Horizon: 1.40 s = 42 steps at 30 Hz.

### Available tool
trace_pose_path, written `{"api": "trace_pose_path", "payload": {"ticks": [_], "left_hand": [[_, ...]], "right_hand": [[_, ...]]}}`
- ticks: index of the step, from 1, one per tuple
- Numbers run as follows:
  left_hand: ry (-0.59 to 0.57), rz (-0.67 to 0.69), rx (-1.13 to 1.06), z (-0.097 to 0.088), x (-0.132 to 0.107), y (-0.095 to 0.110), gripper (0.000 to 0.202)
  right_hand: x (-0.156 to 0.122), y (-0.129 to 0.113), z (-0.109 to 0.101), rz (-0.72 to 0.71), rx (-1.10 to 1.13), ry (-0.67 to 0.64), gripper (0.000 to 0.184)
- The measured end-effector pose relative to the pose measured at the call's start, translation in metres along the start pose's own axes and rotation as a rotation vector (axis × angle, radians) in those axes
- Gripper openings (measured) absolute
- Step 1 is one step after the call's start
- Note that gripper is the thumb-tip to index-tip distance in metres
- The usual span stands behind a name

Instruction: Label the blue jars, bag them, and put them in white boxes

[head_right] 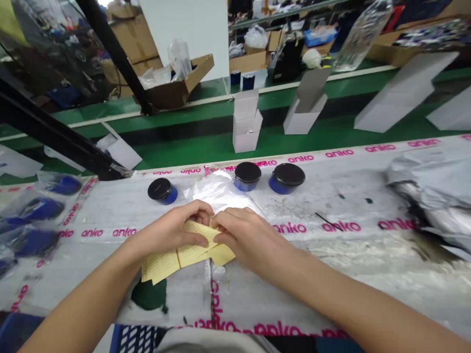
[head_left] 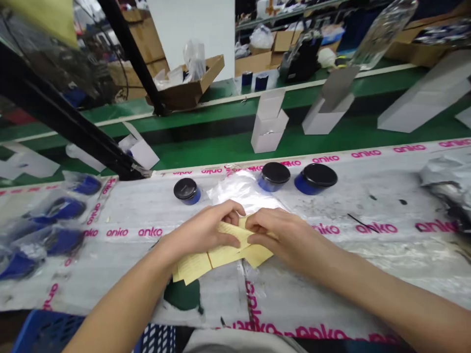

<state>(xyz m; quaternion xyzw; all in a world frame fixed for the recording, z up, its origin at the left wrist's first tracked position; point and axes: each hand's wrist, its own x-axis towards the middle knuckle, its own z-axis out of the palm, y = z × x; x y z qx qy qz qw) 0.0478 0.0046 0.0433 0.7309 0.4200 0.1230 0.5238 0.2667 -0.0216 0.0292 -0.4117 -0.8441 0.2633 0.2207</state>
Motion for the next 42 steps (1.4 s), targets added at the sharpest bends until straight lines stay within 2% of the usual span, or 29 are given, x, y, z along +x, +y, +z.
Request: {"api": "trace_pose_path", "payload": {"ticks": [4, 9, 13, 18, 20, 25, 30, 33, 36, 42], "left_hand": [[-0.016, 0.007, -0.058, -0.001, 0.001, -0.005, 0.029], [-0.023, 0.015, -0.065, -0.003, 0.003, -0.009, 0.010], [-0.031, 0.082, -0.061, -0.005, 0.003, -0.011, 0.002], [-0.020, 0.108, -0.042, -0.006, 0.004, -0.015, 0.003], [-0.029, 0.124, -0.051, -0.006, 0.003, -0.015, 0.005], [-0.040, 0.120, -0.077, -0.003, 0.003, -0.013, 0.027], [-0.033, 0.103, -0.081, 0.000, 0.005, -0.013, 0.022], [-0.044, 0.113, -0.095, -0.001, 0.005, -0.015, 0.020], [-0.055, 0.144, -0.104, -0.001, 0.004, -0.017, 0.024], [-0.024, 0.109, -0.066, 0.004, 0.003, -0.016, 0.038]], "right_hand": [[-0.002, 0.002, 0.004, -0.064, -0.003, 0.048, 0.020], [-0.005, 0.001, 0.005, -0.131, -0.041, 0.074, 0.012], [-0.009, 0.003, 0.006, -0.229, -0.127, 0.088, 0.011], [-0.013, 0.005, 0.005, -0.292, -0.216, 0.060, 0.015], [-0.011, 0.005, 0.005, -0.268, -0.164, 0.050, 0.012], [-0.005, 0.010, 0.003, -0.160, 0.033, -0.065, 0.013], [-0.005, 0.015, 0.003, -0.369, -0.087, -0.064, 0.011], [-0.005, 0.019, 0.004, -0.435, -0.110, -0.048, 0.013], [-0.004, 0.022, 0.005, -0.397, -0.011, -0.047, 0.011], [-0.003, 0.017, 0.003, -0.168, 0.149, -0.034, 0.012]]}}
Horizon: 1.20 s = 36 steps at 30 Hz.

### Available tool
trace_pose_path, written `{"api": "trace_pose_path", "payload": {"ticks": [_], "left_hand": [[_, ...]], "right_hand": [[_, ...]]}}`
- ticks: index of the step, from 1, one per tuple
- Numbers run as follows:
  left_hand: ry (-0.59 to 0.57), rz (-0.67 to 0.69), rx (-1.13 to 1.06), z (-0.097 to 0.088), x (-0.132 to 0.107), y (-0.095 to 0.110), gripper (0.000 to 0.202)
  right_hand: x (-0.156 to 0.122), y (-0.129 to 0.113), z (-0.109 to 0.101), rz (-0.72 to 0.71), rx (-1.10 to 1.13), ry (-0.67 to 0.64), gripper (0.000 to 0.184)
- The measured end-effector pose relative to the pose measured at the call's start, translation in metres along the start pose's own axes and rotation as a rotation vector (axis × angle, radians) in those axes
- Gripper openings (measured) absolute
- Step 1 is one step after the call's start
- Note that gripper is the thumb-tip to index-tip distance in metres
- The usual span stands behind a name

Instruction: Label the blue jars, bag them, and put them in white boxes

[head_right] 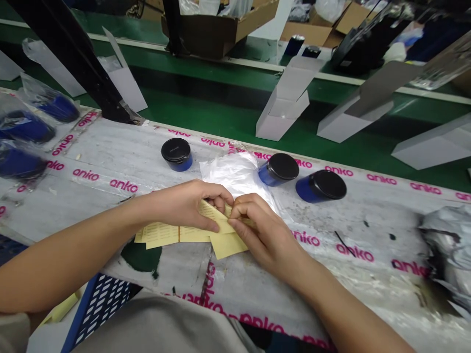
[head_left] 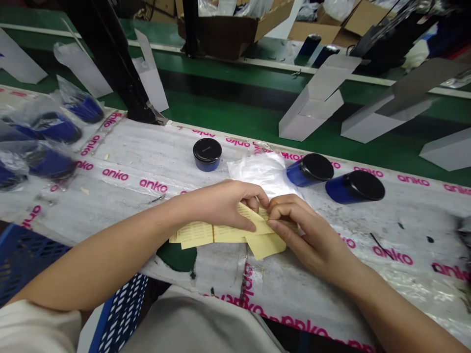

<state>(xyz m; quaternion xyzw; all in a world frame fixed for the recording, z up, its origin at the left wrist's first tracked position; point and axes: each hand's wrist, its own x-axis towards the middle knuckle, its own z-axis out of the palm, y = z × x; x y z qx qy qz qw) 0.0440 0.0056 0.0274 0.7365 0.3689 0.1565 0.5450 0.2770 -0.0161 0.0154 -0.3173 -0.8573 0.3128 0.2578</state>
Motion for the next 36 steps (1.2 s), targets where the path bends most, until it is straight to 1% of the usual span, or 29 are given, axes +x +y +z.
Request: {"api": "trace_pose_path", "payload": {"ticks": [4, 8, 14, 19, 24, 30, 33, 34, 36], "left_hand": [[0.030, 0.015, 0.043, 0.004, 0.000, 0.000, 0.039], [0.043, 0.022, -0.019, 0.006, -0.001, 0.002, 0.037], [0.088, -0.005, -0.017, 0.011, -0.001, 0.004, 0.033], [0.084, 0.011, -0.003, 0.011, -0.003, 0.006, 0.040], [0.108, -0.005, -0.024, 0.014, -0.002, 0.007, 0.029], [0.137, 0.012, -0.047, 0.018, 0.000, 0.005, 0.029], [0.139, -0.002, -0.036, 0.020, 0.000, 0.006, 0.030], [0.145, -0.004, -0.026, 0.020, 0.001, 0.006, 0.030], [0.168, -0.005, 0.004, 0.022, 0.000, 0.007, 0.030]], "right_hand": [[0.002, -0.005, -0.001, 0.060, 0.036, 0.023, 0.011], [0.004, -0.007, -0.002, 0.118, 0.092, 0.003, 0.013], [0.004, -0.007, 0.000, 0.147, 0.077, 0.004, 0.012], [0.001, -0.003, 0.004, 0.110, 0.035, 0.036, 0.010], [0.001, -0.004, 0.005, 0.056, -0.016, 0.055, 0.011], [0.001, -0.007, 0.007, 0.061, -0.039, 0.059, 0.012], [0.000, -0.006, 0.011, 0.051, -0.051, 0.067, 0.013], [-0.001, -0.006, 0.012, 0.031, -0.073, 0.078, 0.013], [-0.003, -0.005, 0.013, -0.056, -0.161, 0.121, 0.013]]}}
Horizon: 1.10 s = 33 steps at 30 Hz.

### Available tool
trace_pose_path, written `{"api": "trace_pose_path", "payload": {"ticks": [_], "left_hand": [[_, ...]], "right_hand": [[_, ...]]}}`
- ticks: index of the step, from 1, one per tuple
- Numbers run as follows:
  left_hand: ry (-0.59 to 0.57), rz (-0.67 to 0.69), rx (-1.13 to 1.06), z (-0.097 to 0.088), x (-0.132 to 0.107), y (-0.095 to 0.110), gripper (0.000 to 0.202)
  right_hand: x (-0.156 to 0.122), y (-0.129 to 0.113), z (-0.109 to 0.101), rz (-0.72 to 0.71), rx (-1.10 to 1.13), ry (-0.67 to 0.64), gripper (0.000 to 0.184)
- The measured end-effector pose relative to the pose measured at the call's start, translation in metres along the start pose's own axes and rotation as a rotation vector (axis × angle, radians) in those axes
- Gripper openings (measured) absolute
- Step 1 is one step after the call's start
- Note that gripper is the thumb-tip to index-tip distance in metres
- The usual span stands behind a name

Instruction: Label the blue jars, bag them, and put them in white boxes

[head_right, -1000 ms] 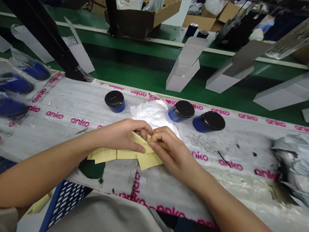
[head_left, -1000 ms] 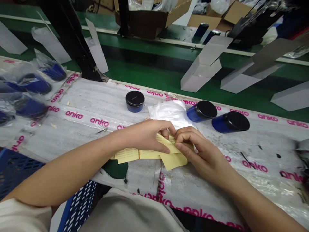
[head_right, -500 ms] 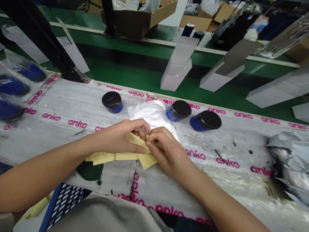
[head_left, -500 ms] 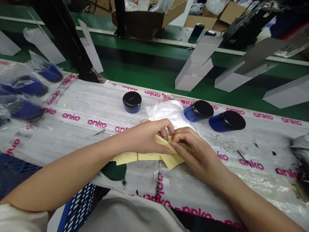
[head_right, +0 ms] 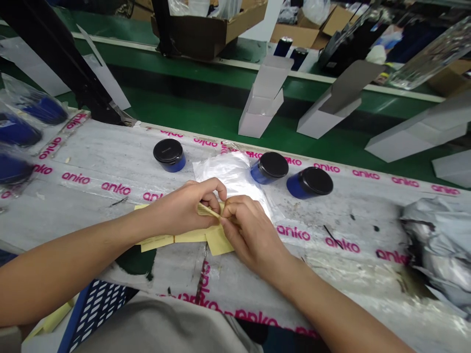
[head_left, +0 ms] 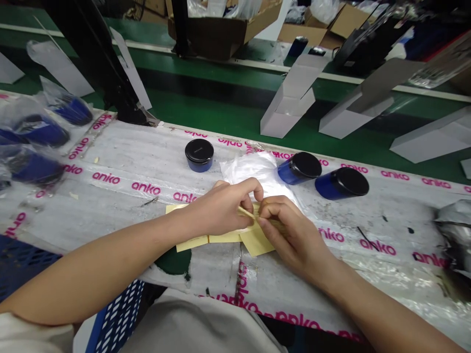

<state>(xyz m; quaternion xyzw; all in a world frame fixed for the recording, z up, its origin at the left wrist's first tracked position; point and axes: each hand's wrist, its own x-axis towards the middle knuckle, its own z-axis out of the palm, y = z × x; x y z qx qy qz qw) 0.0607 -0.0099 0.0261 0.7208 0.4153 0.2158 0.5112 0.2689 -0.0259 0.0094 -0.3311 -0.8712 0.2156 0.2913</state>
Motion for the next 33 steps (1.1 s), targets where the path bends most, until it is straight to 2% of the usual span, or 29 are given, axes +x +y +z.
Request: {"api": "trace_pose_path", "payload": {"ticks": [2, 4, 8, 13, 15, 17, 18, 21, 22, 24, 26, 28, 33], "left_hand": [[0.018, -0.007, 0.022, 0.001, 0.000, 0.000, 0.032], [0.015, -0.029, 0.026, 0.000, -0.001, -0.001, 0.034], [0.008, -0.024, 0.087, -0.001, -0.001, -0.004, 0.033], [-0.031, 0.129, 0.306, -0.006, -0.004, 0.003, 0.018], [-0.069, 0.169, 0.382, -0.020, -0.010, 0.013, 0.020], [-0.032, 0.174, 0.403, -0.044, -0.020, 0.023, 0.019], [0.030, 0.167, 0.399, -0.059, -0.026, 0.026, 0.018], [0.331, 0.069, 0.420, -0.102, -0.040, 0.023, 0.022], [0.391, 0.011, 0.420, -0.113, -0.042, 0.016, 0.033], [0.366, -0.102, 0.379, -0.124, -0.039, -0.001, 0.063], [0.310, -0.146, 0.311, -0.122, -0.031, -0.017, 0.073], [0.307, -0.103, 0.249, -0.112, -0.020, -0.027, 0.067], [0.329, 0.183, 0.164, -0.083, -0.006, -0.028, 0.047]], "right_hand": [[-0.001, 0.000, -0.001, -0.097, -0.097, 0.056, 0.016], [-0.001, -0.001, -0.003, -0.105, -0.122, 0.082, 0.018], [0.005, -0.003, -0.010, 0.102, 0.117, 0.067, 0.010], [0.009, 0.000, -0.020, 0.277, 0.402, 0.101, 0.012], [0.009, 0.005, -0.023, 0.329, 0.416, 0.135, 0.016], [0.009, 0.009, -0.027, 0.387, 0.397, 0.175, 0.019], [0.010, 0.010, -0.028, 0.411, 0.384, 0.190, 0.020], [0.019, 0.008, -0.032, 0.426, 0.348, 0.210, 0.024], [0.024, 0.005, -0.033, 0.409, 0.345, 0.202, 0.025], [0.039, -0.001, -0.031, 0.373, 0.362, 0.155, 0.024], [0.058, -0.008, -0.027, 0.364, 0.400, 0.089, 0.024], [0.077, -0.011, -0.021, 0.398, 0.438, 0.031, 0.025], [0.107, -0.012, -0.006, 0.419, 0.577, -0.010, 0.024]]}}
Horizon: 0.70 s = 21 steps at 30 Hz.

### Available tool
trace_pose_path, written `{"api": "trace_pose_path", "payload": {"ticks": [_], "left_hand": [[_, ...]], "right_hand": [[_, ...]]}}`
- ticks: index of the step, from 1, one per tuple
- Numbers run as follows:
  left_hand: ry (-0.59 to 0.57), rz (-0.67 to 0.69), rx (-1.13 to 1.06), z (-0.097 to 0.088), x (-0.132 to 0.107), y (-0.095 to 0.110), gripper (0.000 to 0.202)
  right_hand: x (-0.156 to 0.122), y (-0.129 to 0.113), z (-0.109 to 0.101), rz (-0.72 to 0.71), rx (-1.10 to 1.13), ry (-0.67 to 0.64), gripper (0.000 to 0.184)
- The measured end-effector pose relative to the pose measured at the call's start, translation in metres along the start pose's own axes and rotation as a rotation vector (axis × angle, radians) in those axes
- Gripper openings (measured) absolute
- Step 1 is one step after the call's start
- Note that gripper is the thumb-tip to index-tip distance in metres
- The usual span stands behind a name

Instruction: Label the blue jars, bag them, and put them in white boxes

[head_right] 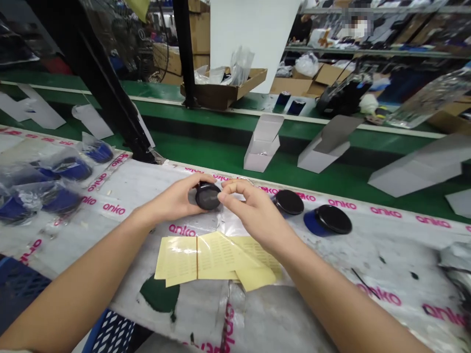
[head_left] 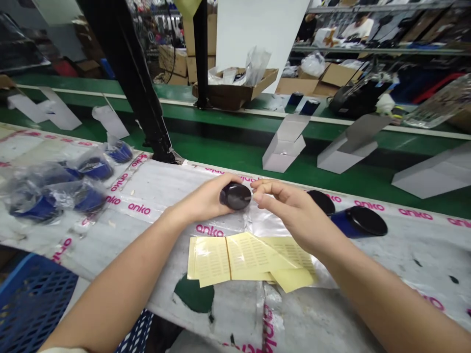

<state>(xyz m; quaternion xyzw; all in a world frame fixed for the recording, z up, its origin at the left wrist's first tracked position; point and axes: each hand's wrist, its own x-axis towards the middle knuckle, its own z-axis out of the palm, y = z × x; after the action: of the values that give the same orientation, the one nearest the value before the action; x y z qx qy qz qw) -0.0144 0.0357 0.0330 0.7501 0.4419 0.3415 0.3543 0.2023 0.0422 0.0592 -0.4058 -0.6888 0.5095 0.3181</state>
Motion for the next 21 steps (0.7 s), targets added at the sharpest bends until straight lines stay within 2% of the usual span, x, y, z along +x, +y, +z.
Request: {"api": "trace_pose_path", "payload": {"ticks": [4, 14, 21], "left_hand": [[-0.034, 0.064, -0.058, 0.007, 0.001, -0.001, 0.042], [-0.028, -0.028, -0.070, 0.002, 0.001, -0.013, 0.057], [0.044, 0.016, 0.074, -0.001, 0.002, -0.013, 0.056]], "right_hand": [[0.002, 0.006, 0.005, -0.029, 0.010, 0.039, 0.022], [-0.002, 0.013, -0.006, 0.078, 0.051, 0.109, 0.022], [-0.001, 0.013, -0.010, 0.045, 0.087, 0.129, 0.022]]}}
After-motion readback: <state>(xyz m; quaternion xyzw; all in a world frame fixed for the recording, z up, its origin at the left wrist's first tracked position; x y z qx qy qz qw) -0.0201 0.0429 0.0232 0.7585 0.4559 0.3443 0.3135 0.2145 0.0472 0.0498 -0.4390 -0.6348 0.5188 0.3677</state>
